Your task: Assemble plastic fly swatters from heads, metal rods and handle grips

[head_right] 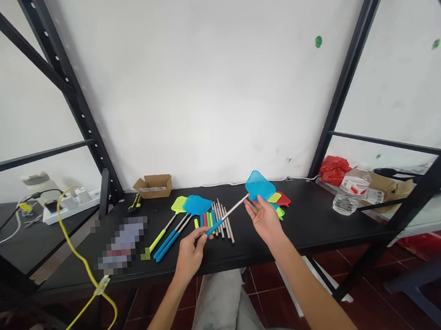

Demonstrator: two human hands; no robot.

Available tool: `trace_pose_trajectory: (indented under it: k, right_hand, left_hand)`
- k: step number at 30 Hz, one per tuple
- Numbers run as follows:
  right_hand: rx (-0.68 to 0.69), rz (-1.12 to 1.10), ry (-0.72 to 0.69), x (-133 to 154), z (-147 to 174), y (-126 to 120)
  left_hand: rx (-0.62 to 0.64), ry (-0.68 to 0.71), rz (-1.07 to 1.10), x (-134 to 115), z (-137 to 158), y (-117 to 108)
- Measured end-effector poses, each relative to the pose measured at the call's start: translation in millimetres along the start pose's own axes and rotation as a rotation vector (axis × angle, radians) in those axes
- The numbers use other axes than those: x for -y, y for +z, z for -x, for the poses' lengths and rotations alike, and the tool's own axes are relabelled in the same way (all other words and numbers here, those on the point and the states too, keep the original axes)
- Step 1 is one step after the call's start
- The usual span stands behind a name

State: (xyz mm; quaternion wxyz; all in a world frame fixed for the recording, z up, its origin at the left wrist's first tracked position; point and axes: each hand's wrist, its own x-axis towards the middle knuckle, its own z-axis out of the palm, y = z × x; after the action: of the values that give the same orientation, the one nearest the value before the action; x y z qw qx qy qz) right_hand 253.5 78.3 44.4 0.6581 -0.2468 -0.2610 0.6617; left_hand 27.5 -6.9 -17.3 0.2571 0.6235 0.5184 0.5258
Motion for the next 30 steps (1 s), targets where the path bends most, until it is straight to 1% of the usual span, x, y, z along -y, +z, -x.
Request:
trace_pose_trajectory:
  k: [4,10,14,18,20,23,26,28,30]
  right_hand:
    - [0.034,-0.021,-0.024,-5,5,7]
    - [-0.01,0.047,-0.084,-7,7,6]
    - [-0.005,0.144,-0.191,-6,11,10]
    - [0.03,0.281,-0.32,-6,15,10]
    - [0.053,0.362,-0.356,-8,16,9]
    - [0.08,0.441,-0.366,-13,16,9]
    - [0.08,0.446,-0.35,-17,16,12]
    - [0.075,0.441,-0.32,-17,15,12]
    - [0.07,0.457,-0.268,-16,13,6]
  left_hand:
    - [0.003,0.005,-0.015,0,0,0]
    - [0.012,0.016,-0.061,-2,1,0]
    - [0.026,0.036,-0.09,-3,2,-1]
    - [0.07,0.071,-0.119,-3,3,0]
    - [0.079,0.086,-0.125,-1,3,1]
    - [0.091,0.111,-0.127,2,2,1]
    - [0.094,0.132,-0.111,3,1,0]
    - [0.1,0.139,-0.093,3,1,-1]
    - [0.106,0.138,-0.082,2,0,-2]
